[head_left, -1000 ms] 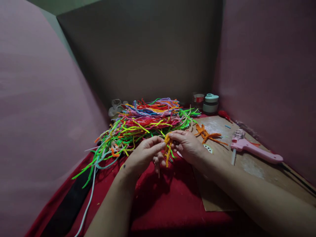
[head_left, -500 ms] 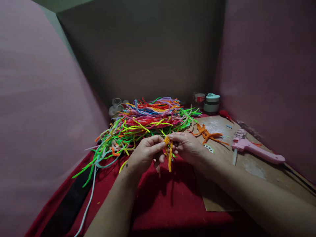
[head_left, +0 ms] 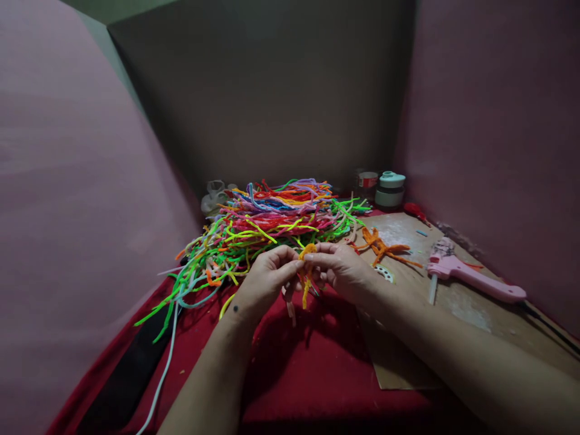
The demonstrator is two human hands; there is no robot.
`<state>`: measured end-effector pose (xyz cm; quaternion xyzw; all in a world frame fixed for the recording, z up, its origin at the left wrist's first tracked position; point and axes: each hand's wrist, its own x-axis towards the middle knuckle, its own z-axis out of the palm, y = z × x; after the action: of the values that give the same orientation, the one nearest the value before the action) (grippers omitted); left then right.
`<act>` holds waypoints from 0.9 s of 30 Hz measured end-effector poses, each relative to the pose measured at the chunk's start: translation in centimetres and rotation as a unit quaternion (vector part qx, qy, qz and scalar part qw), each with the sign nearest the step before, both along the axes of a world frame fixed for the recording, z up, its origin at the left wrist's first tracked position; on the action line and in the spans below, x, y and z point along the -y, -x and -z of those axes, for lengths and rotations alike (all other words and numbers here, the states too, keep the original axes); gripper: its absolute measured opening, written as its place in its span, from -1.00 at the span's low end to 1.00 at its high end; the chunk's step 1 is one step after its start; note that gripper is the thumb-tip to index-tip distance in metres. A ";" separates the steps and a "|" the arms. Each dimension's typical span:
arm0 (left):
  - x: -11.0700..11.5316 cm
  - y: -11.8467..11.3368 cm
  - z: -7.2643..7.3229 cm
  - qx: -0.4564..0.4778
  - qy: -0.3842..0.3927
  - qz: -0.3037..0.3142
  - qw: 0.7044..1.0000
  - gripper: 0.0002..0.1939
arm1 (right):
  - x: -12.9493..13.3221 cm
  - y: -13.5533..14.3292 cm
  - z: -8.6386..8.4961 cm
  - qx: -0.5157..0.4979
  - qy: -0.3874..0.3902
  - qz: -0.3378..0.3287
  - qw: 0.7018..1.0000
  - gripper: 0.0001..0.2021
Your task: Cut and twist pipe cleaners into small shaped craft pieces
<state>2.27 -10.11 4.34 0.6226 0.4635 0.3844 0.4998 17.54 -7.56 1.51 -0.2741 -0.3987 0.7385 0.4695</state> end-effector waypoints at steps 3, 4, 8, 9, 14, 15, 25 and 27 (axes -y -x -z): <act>0.1 -0.3 -0.1 -0.009 -0.001 -0.010 1.000 -0.87 | -0.1 0.1 0.2 0.023 -0.020 0.007 1.000 -0.80; 0.1 -0.5 -0.1 -0.008 0.000 -0.022 1.000 -0.87 | -0.1 0.1 0.3 0.026 -0.026 0.008 0.999 -0.80; 0.3 -0.9 -0.1 0.007 0.001 -0.064 0.998 -0.86 | -0.1 0.1 0.4 0.036 -0.045 0.014 0.998 -0.83; 0.3 -1.0 -0.1 0.011 0.000 -0.069 0.998 -0.86 | -0.1 0.1 0.4 0.038 -0.043 0.016 0.998 -0.84; 0.5 -1.2 -0.1 0.031 -0.004 -0.080 0.996 -0.84 | 0.0 0.2 0.3 0.039 -0.041 0.015 0.998 -0.89; 0.5 -1.2 -0.1 0.034 -0.004 -0.079 0.996 -0.84 | 0.0 0.2 0.2 0.043 -0.045 0.014 0.998 -0.91; 0.0 -0.9 0.8 0.083 0.025 -0.051 0.995 -0.84 | 0.4 0.0 0.1 0.095 -0.073 -0.002 0.993 -0.98; 0.0 -0.9 0.9 0.111 0.031 -0.040 0.993 -0.85 | 0.4 0.0 0.1 0.092 -0.080 0.004 0.992 -0.97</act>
<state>3.18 -10.15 3.45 0.5413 0.4413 0.4566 0.5512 17.52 -7.96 1.44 -0.3042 -0.4972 0.6739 0.4539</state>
